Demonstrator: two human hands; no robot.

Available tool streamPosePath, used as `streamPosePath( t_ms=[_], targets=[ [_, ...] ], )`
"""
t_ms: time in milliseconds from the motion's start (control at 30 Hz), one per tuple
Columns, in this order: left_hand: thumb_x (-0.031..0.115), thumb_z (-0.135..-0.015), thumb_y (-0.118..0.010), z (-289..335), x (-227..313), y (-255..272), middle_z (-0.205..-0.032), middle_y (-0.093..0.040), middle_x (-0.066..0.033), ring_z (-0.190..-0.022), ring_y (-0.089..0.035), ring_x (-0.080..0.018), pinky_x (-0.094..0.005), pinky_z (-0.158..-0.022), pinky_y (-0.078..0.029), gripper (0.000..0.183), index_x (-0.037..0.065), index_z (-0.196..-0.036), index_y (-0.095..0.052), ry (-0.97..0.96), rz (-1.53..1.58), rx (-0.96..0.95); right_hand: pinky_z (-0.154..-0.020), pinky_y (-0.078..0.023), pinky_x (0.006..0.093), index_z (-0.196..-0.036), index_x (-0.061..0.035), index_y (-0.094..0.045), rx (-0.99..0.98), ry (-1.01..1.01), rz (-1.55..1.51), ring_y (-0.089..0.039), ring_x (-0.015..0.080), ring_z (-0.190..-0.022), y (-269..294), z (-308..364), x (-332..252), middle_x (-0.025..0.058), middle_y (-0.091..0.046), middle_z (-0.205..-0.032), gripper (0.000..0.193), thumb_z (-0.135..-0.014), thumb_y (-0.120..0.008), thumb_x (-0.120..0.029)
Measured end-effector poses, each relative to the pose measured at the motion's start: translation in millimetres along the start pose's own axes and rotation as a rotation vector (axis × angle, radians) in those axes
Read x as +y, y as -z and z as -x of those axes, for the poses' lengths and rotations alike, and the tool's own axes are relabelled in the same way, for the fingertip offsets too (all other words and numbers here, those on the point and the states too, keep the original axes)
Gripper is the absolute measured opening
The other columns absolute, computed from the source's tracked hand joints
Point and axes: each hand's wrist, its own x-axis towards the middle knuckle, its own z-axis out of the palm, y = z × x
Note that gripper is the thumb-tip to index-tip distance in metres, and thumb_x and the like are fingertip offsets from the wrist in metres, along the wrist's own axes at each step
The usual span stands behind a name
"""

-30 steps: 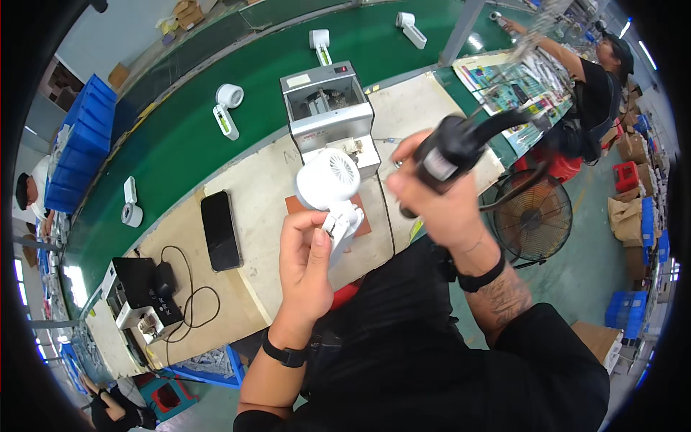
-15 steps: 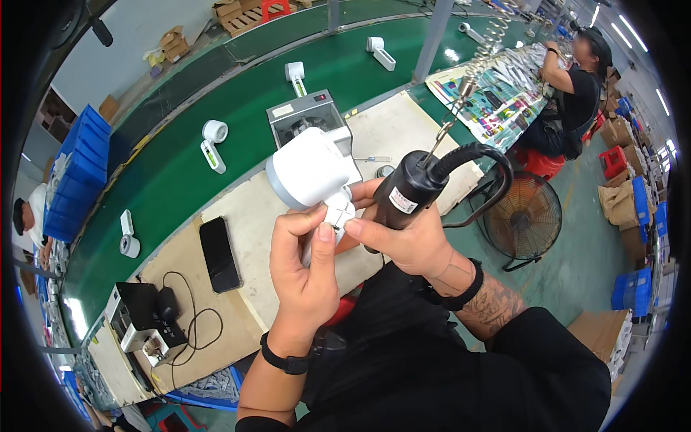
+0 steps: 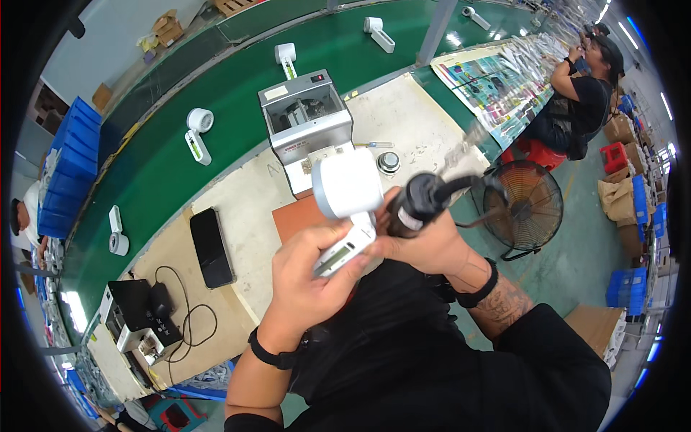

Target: Assemble small portable electric fans using an electric screwdriver.

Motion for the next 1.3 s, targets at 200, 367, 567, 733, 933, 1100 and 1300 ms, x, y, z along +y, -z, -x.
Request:
streamPosePath(
  t_ms=[200, 367, 567, 733, 933, 1100, 1300],
  targets=[
    [0.013, -0.097, -0.076, 2, -35, 9, -0.105, -0.076, -0.015, -0.093, -0.074, -0.0254, -0.0354, -0.083, -0.057, 0.024, 0.001, -0.116, -0.069, 0.348, 0.187, -0.111, -0.062, -0.049, 0.0296, -0.135, -0.0028, -0.048, 0.128, 0.301, 0.171, -0.058, 0.0134, -0.063, 34, -11, -38, 0.0038, -0.063, -0.076, 0.092, -0.09, -0.058, -0.082],
    [0.017, -0.1, -0.071, -16, -67, 12, -0.101, -0.07, -0.0136, -0.097, -0.065, -0.0338, -0.0407, -0.086, -0.052, 0.023, 0.002, -0.117, -0.072, 0.32, -0.045, -0.292, -0.065, -0.051, 0.0346, -0.136, -0.0035, -0.044, 0.214, 0.64, 0.085, -0.062, 0.0208, -0.066, 33, -61, -51, 0.0087, -0.059, -0.079, 0.105, -0.085, -0.044, -0.095],
    [0.013, -0.094, -0.075, -28, -83, 2, -0.101, -0.07, -0.0087, -0.098, -0.064, -0.031, -0.0406, -0.085, -0.049, 0.019, 0.006, -0.112, -0.077, 0.153, -0.472, -0.246, -0.064, -0.053, 0.0333, -0.13, -0.0046, -0.047, 0.14, 0.531, 0.048, -0.061, 0.0173, -0.065, -12, -119, -34, 0.0055, -0.06, -0.075, 0.107, -0.079, -0.042, -0.099],
    [0.014, -0.089, -0.08, -19, -97, -5, -0.1, -0.07, -0.0037, -0.099, -0.064, -0.0267, -0.0388, -0.086, -0.047, 0.019, 0.01, -0.107, -0.08, 0.007, -0.484, -0.017, -0.061, -0.05, 0.0289, -0.121, -0.0053, -0.048, 0.176, 0.538, -0.033, -0.057, 0.0137, -0.063, -43, -144, -1, 0.0052, -0.058, -0.072, 0.101, -0.076, -0.055, -0.096],
    [0.023, -0.083, -0.087, -14, -106, 0, -0.108, -0.069, -0.0015, -0.102, -0.062, -0.0247, -0.04, -0.088, -0.046, 0.033, 0.012, -0.113, -0.078, -0.014, -0.437, -0.054, -0.062, -0.05, 0.0288, -0.122, -0.0046, -0.047, 0.127, 0.479, 0.005, -0.057, 0.0133, -0.063, -49, -147, 13, 0.0048, -0.058, -0.072, 0.099, -0.079, -0.055, -0.094],
    [0.031, -0.08, -0.088, -15, -105, 1, -0.104, -0.066, -0.0043, -0.1, -0.061, -0.0269, -0.0425, -0.09, -0.045, 0.039, 0.008, -0.11, -0.077, 0.037, -0.513, -0.063, -0.061, -0.05, 0.0284, -0.124, -0.0035, -0.046, 0.167, 0.461, 0.016, -0.056, 0.0129, -0.062, -49, -144, 13, 0.0046, -0.059, -0.072, 0.101, -0.081, -0.049, -0.095],
    [0.03, -0.08, -0.088, -16, -108, -1, -0.103, -0.065, -0.0041, -0.099, -0.061, -0.0272, -0.0423, -0.088, -0.046, 0.038, 0.008, -0.109, -0.077, 0.049, -0.508, -0.058, -0.063, -0.051, 0.0296, -0.126, -0.0022, -0.046, 0.131, 0.375, 0.073, -0.058, 0.0144, -0.063, -36, -124, 2, 0.0062, -0.06, -0.073, 0.106, -0.083, -0.041, -0.098]
  ],
)
